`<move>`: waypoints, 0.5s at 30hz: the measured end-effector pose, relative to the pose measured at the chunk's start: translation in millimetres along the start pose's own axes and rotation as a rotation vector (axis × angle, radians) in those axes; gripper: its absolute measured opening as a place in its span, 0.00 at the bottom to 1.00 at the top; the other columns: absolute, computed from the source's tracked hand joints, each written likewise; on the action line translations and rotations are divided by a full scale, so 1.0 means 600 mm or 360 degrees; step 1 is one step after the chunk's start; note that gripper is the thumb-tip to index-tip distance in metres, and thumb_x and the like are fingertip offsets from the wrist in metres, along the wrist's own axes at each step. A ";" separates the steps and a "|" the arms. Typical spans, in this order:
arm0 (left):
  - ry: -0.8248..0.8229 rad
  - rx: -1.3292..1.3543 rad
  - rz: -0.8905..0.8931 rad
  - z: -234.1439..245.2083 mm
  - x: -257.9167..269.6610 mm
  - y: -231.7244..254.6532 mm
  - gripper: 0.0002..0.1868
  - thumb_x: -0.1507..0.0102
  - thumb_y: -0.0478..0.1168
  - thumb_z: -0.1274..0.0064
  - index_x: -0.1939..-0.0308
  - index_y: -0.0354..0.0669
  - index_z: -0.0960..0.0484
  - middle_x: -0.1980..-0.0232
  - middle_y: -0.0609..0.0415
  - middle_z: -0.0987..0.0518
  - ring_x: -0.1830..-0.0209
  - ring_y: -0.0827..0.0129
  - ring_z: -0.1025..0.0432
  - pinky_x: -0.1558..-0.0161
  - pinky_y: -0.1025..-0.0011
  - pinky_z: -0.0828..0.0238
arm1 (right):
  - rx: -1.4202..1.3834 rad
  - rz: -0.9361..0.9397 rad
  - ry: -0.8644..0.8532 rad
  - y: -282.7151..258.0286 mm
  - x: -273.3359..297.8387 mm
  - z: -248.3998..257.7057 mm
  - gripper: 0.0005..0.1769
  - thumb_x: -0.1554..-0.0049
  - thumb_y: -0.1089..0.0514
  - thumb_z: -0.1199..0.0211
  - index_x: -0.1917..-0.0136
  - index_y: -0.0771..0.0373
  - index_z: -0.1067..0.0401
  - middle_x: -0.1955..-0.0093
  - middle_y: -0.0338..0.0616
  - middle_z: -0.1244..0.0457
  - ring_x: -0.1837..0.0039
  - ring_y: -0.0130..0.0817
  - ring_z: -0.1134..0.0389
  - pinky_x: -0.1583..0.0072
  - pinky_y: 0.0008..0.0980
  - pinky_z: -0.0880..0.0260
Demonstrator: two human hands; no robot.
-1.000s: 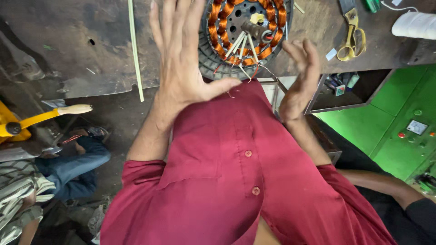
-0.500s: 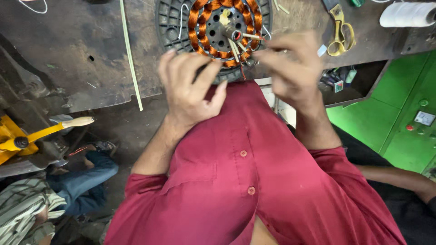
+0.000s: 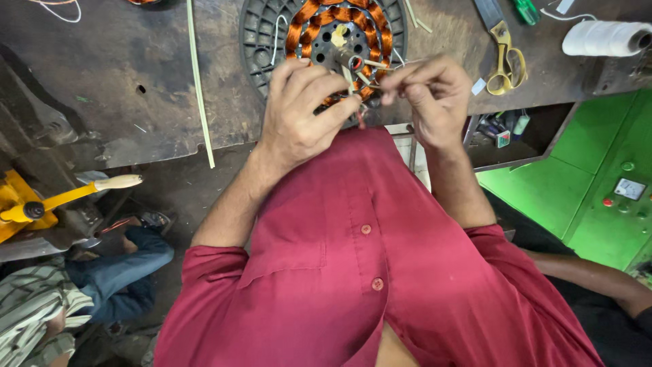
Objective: The person winds copper wire into the slots of a motor stator, using a wooden stick to press the wire into place. They repeatedly insert and adjust the wire, ensuring it fits tightly within the stator slots.
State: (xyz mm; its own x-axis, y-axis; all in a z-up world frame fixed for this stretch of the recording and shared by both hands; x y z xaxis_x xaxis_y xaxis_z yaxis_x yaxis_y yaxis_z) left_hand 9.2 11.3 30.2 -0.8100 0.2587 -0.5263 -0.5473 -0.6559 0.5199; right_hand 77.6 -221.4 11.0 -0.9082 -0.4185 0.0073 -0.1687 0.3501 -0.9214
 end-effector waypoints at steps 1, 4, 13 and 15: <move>0.0021 0.0093 0.0053 0.004 -0.005 -0.003 0.09 0.35 0.37 0.36 0.52 0.46 0.16 0.46 0.56 0.21 0.43 0.62 0.28 0.35 0.57 0.40 | -0.0023 -0.0068 0.0009 0.000 -0.001 0.003 0.05 0.42 0.61 0.34 0.54 0.61 0.28 0.56 0.43 0.28 0.58 0.29 0.28 0.53 0.29 0.25; 0.0042 0.0316 0.0193 0.011 -0.020 -0.006 0.07 0.32 0.37 0.37 0.51 0.43 0.17 0.45 0.56 0.18 0.43 0.63 0.27 0.41 0.62 0.38 | 0.0808 0.0147 -0.0082 -0.010 0.001 0.002 0.06 0.40 0.65 0.31 0.51 0.66 0.26 0.56 0.44 0.29 0.57 0.30 0.29 0.54 0.24 0.29; -0.0160 0.0163 0.0245 -0.011 -0.049 0.022 0.09 0.34 0.41 0.37 0.50 0.48 0.15 0.52 0.63 0.19 0.58 0.65 0.33 0.56 0.64 0.44 | 0.0998 0.0225 -0.0066 -0.012 0.021 -0.018 0.17 0.44 0.66 0.26 0.44 0.70 0.27 0.56 0.41 0.32 0.57 0.25 0.32 0.50 0.26 0.32; -0.0217 0.0112 0.0217 -0.013 -0.047 0.023 0.09 0.35 0.40 0.37 0.51 0.50 0.15 0.54 0.64 0.20 0.58 0.65 0.33 0.55 0.63 0.44 | 0.0865 0.0110 -0.0043 -0.012 0.027 -0.013 0.17 0.41 0.65 0.27 0.41 0.69 0.27 0.54 0.41 0.32 0.55 0.26 0.31 0.49 0.26 0.31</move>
State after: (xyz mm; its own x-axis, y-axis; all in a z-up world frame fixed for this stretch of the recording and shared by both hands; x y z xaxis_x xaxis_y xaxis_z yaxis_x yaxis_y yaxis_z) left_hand 25.9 -10.9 46.8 -0.8960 0.2676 -0.3544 -0.4401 -0.6416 0.6282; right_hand 61.1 -224.0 20.6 -0.8989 -0.4336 -0.0639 0.1197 -0.1026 -0.9875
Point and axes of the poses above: each hand's wrist, its own x-axis away from the middle knuckle, its own z-axis out of the back of the hand, y = z × x, the point moved 1 cm from there along -x, towards the middle knuckle
